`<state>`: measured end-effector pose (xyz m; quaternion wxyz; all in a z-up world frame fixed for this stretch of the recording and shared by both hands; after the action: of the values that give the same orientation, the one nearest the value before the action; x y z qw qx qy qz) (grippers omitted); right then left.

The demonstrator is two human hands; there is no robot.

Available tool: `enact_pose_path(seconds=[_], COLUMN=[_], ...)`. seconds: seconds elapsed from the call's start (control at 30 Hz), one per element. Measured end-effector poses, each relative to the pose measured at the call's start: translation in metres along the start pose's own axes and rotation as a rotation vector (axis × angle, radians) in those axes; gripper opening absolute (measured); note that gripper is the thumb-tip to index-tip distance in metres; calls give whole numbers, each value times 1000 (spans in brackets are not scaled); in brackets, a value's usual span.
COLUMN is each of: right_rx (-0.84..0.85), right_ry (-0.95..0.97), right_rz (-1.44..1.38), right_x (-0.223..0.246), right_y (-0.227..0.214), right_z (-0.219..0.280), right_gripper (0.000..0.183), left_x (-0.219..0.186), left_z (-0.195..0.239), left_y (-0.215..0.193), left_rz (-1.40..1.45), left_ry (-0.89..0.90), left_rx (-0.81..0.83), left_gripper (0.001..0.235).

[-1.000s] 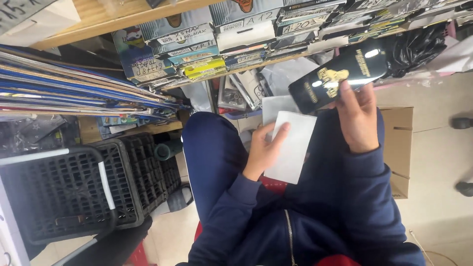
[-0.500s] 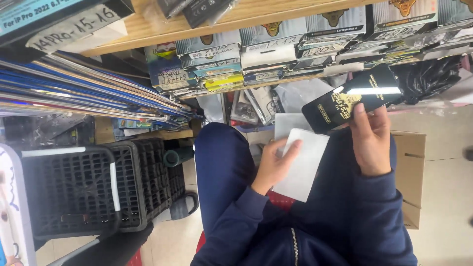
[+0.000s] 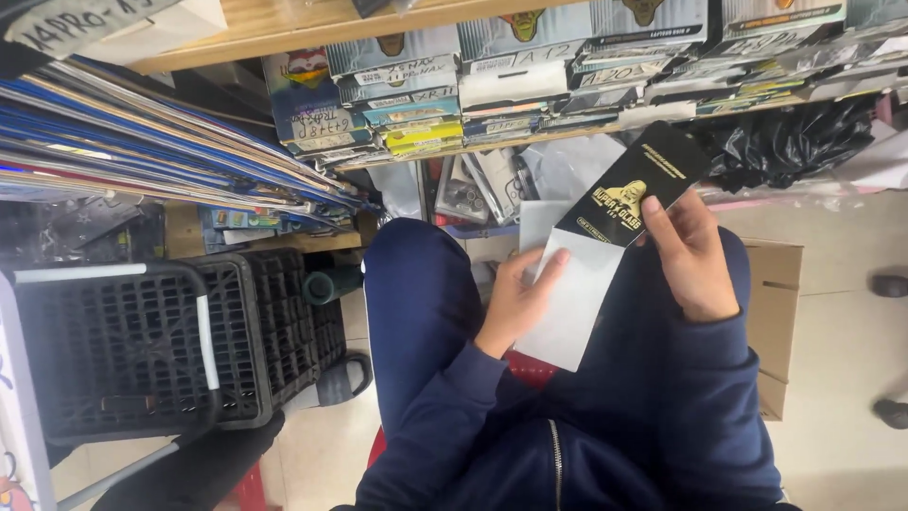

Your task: The person sits cross-legged on a stool and repeatedly wipes a white rectangular object and a black phone case with a white cloth. They handle the items one at a time, turning them over to clean different sides.

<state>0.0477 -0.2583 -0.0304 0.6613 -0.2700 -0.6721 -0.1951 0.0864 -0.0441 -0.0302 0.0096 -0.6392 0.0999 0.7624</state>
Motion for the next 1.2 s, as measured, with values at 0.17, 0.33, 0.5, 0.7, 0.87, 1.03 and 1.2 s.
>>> enact_pose_path(seconds=[0.17, 0.33, 0.5, 0.7, 0.87, 1.03, 1.2], right_rx=[157, 208, 241, 185, 321, 149, 90], right_ry=[-52, -40, -43, 0, 21, -14, -78], right_rz=[75, 43, 23, 19, 111, 62, 36], right_x=[15, 15, 18, 21, 7, 12, 2], right_y=[19, 24, 26, 23, 35, 24, 9], right_z=[5, 6, 8, 4, 14, 1, -5], right_gripper=[14, 16, 16, 20, 15, 38, 46], left_x=[-3, -5, 1, 10, 6, 19, 17], left_z=[1, 1, 0, -1, 1, 0, 2], left_y=[1, 2, 1, 1, 4, 4, 9], left_rz=[-12, -45, -57, -36, -28, -26, -11], left_ry=[-23, -32, -35, -28, -20, 3, 28], left_rx=[19, 63, 72, 87, 92, 109, 131], left_gripper=[27, 31, 32, 28, 24, 24, 21])
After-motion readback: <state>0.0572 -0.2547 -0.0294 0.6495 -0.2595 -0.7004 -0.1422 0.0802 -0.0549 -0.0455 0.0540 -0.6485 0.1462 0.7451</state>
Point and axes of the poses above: each hand's wrist, its own z-axis away from the middle knuckle, its own y-axis out of the palm, x = y × z, the point moved 10 cm from there along -z, towards the middle knuckle, and after that the axes turned 15 degrees about -x, right-handed, at the moved point
